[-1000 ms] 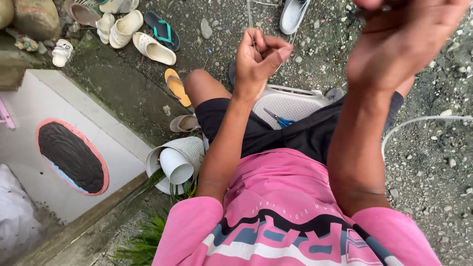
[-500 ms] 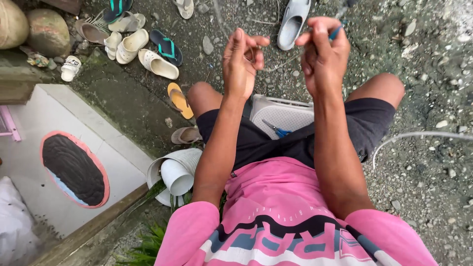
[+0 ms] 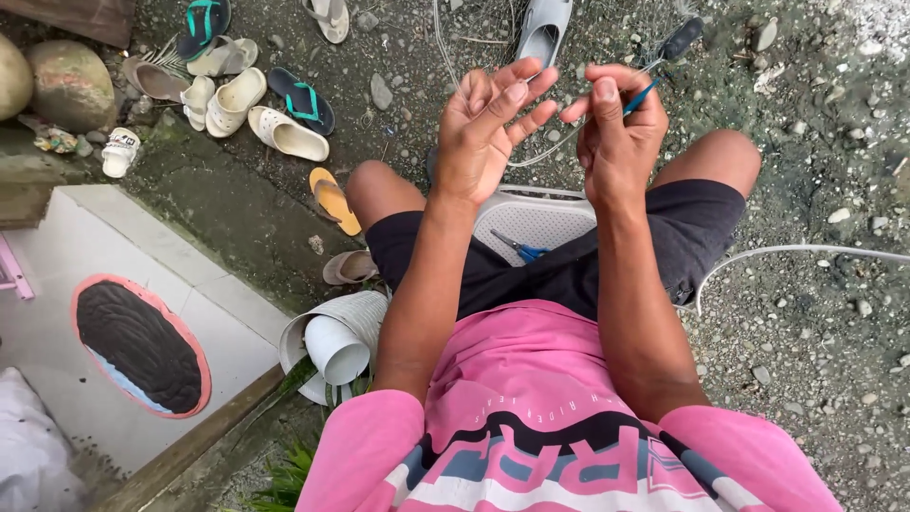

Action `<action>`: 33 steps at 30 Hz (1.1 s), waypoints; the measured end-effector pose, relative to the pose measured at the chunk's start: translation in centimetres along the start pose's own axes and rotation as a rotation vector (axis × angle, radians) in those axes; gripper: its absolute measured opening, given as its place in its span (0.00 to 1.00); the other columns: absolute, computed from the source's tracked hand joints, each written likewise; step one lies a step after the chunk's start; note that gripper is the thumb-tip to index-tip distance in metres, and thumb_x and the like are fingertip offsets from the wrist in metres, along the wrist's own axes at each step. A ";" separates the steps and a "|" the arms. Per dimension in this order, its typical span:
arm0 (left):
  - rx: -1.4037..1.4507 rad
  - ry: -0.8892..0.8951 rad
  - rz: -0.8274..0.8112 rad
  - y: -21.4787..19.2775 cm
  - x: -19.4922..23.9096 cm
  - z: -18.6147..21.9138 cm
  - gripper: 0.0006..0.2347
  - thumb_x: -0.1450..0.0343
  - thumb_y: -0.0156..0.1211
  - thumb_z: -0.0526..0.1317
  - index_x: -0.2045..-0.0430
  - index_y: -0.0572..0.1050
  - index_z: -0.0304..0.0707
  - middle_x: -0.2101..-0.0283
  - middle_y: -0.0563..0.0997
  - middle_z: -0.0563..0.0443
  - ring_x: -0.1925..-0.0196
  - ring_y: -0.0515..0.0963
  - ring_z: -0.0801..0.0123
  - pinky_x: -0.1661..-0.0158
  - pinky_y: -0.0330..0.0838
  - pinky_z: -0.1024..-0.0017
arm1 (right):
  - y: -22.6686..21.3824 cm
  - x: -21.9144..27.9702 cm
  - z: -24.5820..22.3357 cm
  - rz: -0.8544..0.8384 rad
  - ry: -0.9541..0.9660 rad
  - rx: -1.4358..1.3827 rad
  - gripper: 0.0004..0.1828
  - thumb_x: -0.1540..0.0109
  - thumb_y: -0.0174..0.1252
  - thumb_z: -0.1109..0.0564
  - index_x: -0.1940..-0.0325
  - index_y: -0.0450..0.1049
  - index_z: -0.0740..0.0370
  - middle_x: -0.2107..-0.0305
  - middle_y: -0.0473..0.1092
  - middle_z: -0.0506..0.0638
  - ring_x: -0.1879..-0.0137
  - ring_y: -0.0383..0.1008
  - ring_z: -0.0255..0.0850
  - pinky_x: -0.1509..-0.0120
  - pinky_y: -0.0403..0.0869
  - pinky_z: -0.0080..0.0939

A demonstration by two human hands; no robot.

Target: Repairing or weaving a fishing net using a netting needle and fishing line.

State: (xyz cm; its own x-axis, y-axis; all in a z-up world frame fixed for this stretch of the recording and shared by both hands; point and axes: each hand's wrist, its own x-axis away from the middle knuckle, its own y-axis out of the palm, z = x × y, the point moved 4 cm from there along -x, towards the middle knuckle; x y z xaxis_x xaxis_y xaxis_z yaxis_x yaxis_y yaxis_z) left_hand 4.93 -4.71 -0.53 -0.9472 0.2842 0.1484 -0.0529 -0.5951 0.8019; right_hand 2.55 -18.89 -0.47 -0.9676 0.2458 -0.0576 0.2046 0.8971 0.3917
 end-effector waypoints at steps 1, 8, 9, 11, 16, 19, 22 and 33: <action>-0.038 0.043 0.022 -0.2 0.2 0.0 0.14 0.31 0.59 0.28 0.80 0.59 0.43 0.52 0.76 0.38 0.45 0.75 0.47 0.51 0.75 0.59 | 0.0 0.0 0.1 -0.004 0.006 -0.006 0.10 0.33 0.50 0.51 0.55 0.68 0.59 0.74 0.71 0.55 0.87 0.52 0.28 0.84 0.54 0.26; -0.239 0.190 0.095 -1.0 1.5 0.0 0.15 0.33 0.58 0.25 0.76 0.57 0.43 0.60 0.77 0.42 0.57 0.81 0.57 0.70 0.78 0.76 | 0.1 0.0 0.4 -0.044 0.009 0.030 0.09 0.33 0.50 0.52 0.58 0.66 0.60 0.64 0.72 0.56 0.83 0.52 0.27 0.82 0.54 0.25; -0.238 0.191 0.103 -1.1 1.6 0.0 0.15 0.33 0.58 0.25 0.76 0.57 0.43 0.60 0.77 0.42 0.57 0.81 0.57 0.70 0.78 0.76 | 0.0 0.1 0.6 -0.048 0.016 0.030 0.09 0.33 0.50 0.52 0.58 0.66 0.60 0.64 0.72 0.56 0.83 0.52 0.27 0.82 0.54 0.25; -0.314 0.236 0.057 -0.8 1.7 0.3 0.14 0.33 0.58 0.25 0.75 0.58 0.42 0.61 0.77 0.41 0.60 0.81 0.62 0.71 0.78 0.79 | 0.0 0.1 1.3 -0.063 0.100 -0.084 0.09 0.34 0.52 0.51 0.56 0.66 0.58 0.71 0.71 0.56 0.83 0.52 0.28 0.82 0.54 0.26; -0.337 0.259 0.051 -1.2 2.2 0.7 0.13 0.33 0.57 0.25 0.74 0.59 0.41 0.62 0.76 0.39 0.61 0.80 0.63 0.70 0.77 0.80 | 0.2 0.1 1.4 -0.106 0.099 -0.064 0.08 0.33 0.52 0.52 0.56 0.66 0.59 0.72 0.69 0.54 0.83 0.52 0.28 0.82 0.53 0.26; -0.267 0.212 0.082 -1.4 2.3 1.2 0.10 0.32 0.57 0.29 0.75 0.61 0.43 0.62 0.76 0.43 0.61 0.79 0.64 0.70 0.75 0.78 | 0.2 0.0 1.4 -0.111 0.093 -0.049 0.08 0.33 0.53 0.53 0.56 0.66 0.59 0.71 0.69 0.54 0.83 0.53 0.29 0.82 0.54 0.26; -0.189 0.172 0.092 -1.5 2.4 1.5 0.08 0.31 0.58 0.34 0.75 0.64 0.44 0.61 0.76 0.47 0.61 0.77 0.65 0.70 0.74 0.76 | 0.6 0.2 1.1 -0.109 0.110 -0.027 0.08 0.34 0.55 0.54 0.56 0.66 0.58 0.72 0.69 0.53 0.82 0.54 0.28 0.81 0.54 0.25; -0.158 0.418 0.026 -1.7 2.3 2.8 0.04 0.26 0.55 0.38 0.62 0.72 0.40 0.59 0.76 0.49 0.55 0.77 0.62 0.56 0.74 0.68 | -0.8 -0.5 -0.2 -0.045 -0.039 0.027 0.07 0.32 0.53 0.54 0.55 0.64 0.56 0.68 0.69 0.59 0.84 0.48 0.30 0.81 0.54 0.28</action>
State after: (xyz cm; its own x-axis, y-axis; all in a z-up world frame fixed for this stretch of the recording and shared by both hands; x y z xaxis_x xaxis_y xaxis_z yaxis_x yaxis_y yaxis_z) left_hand 3.75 -1.01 0.08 -0.9936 -0.0415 -0.1051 -0.0440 -0.7147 0.6980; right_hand 2.87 -19.79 -0.51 -0.9696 0.2184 -0.1106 0.1652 0.9170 0.3631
